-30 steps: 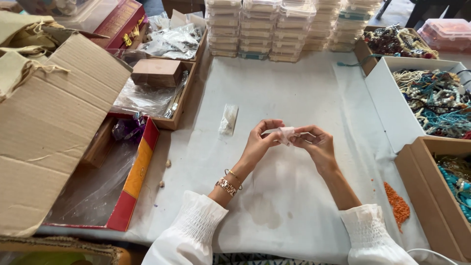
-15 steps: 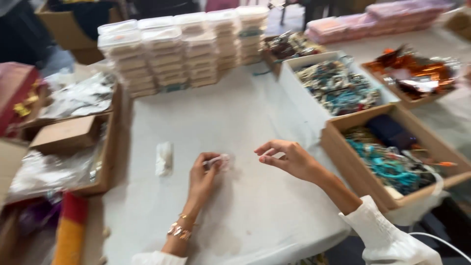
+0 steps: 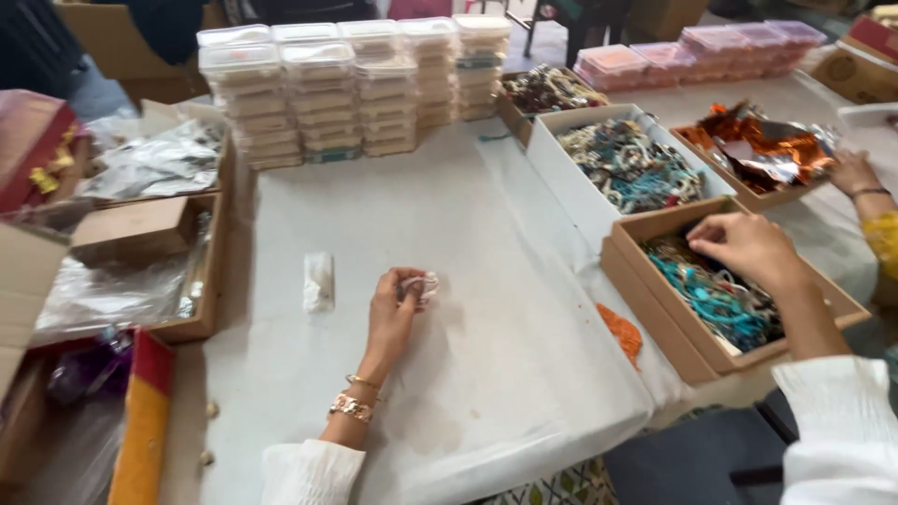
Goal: Cleaning and packaging small jewelry items into plastic bags and pouches.
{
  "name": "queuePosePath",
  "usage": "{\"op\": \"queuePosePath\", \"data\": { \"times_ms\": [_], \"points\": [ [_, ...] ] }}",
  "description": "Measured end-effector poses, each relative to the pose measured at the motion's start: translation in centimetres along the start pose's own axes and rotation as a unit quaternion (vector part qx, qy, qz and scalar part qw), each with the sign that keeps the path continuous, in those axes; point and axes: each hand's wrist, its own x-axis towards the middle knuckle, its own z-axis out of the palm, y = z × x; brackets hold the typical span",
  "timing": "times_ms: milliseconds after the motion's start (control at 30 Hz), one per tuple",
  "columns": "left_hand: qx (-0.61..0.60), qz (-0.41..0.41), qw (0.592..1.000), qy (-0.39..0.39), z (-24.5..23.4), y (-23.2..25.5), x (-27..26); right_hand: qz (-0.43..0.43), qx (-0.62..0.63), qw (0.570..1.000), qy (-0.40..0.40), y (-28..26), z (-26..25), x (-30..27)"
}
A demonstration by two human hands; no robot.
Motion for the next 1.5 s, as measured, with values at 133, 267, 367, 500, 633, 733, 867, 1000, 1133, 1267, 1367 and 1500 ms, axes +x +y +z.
{"op": "queuePosePath", "data": {
  "times_ms": [133,267,367,500,633,733,867,1000,1133,1267,1367,1500],
  "points": [
    [-0.04,-0.01,0.999,0.017,0.3,-0.6,0.4,-0.013,0.062,0.998,0.011,-6.2,0.0,-0.7],
    [-0.061,0.019,0.998,0.015,0.3,-1.1,0.6,-0.126,0.27,0.954,0.017,-17.2,3.9,-1.9],
    [-0.075,0.01,0.997,0.005,0.5,-0.1,0.3,-0.264,0.275,0.923,-0.049,-26.9,4.4,-4.2],
    [-0.091,0.012,0.996,0.022,0.2,-0.6,0.1,-0.328,0.325,0.882,-0.091,-34.5,7.6,-3.6],
    [-0.135,-0.01,0.984,0.113,-1.2,0.1,0.7,-0.279,0.509,0.797,-0.166,-36.8,11.8,-1.1],
    [-0.094,0.049,0.979,0.175,-0.6,-0.3,1.1,-0.248,0.559,0.782,-0.12,-37.4,14.0,-0.4],
    [0.03,0.153,0.959,0.236,-1.8,6.1,-1.4,-0.233,0.482,0.844,-0.01,-36.9,17.2,-1.0],
    [0.061,0.182,0.961,0.199,-4.6,8.1,-0.9,-0.215,0.468,0.857,0.018,-36.9,15.5,-1.2],
    [0.318,0.302,0.871,0.222,-13.3,14.8,1.7,-0.252,0.455,0.854,0.019,-36.9,15.4,-1.5],
    [0.601,0.281,0.671,0.332,-25.8,19.8,3.6,-0.268,0.391,0.88,0.032,-36.9,16.2,-2.1],
    [0.744,0.157,0.549,0.348,-37.0,18.8,4.3,-0.336,0.285,0.893,0.093,-37.0,16.5,-2.4],
    [0.781,0.012,0.392,0.486,-48.4,13.5,3.8,-0.349,0.291,0.885,0.1,-36.6,17.6,-2.5]
  ]
}}
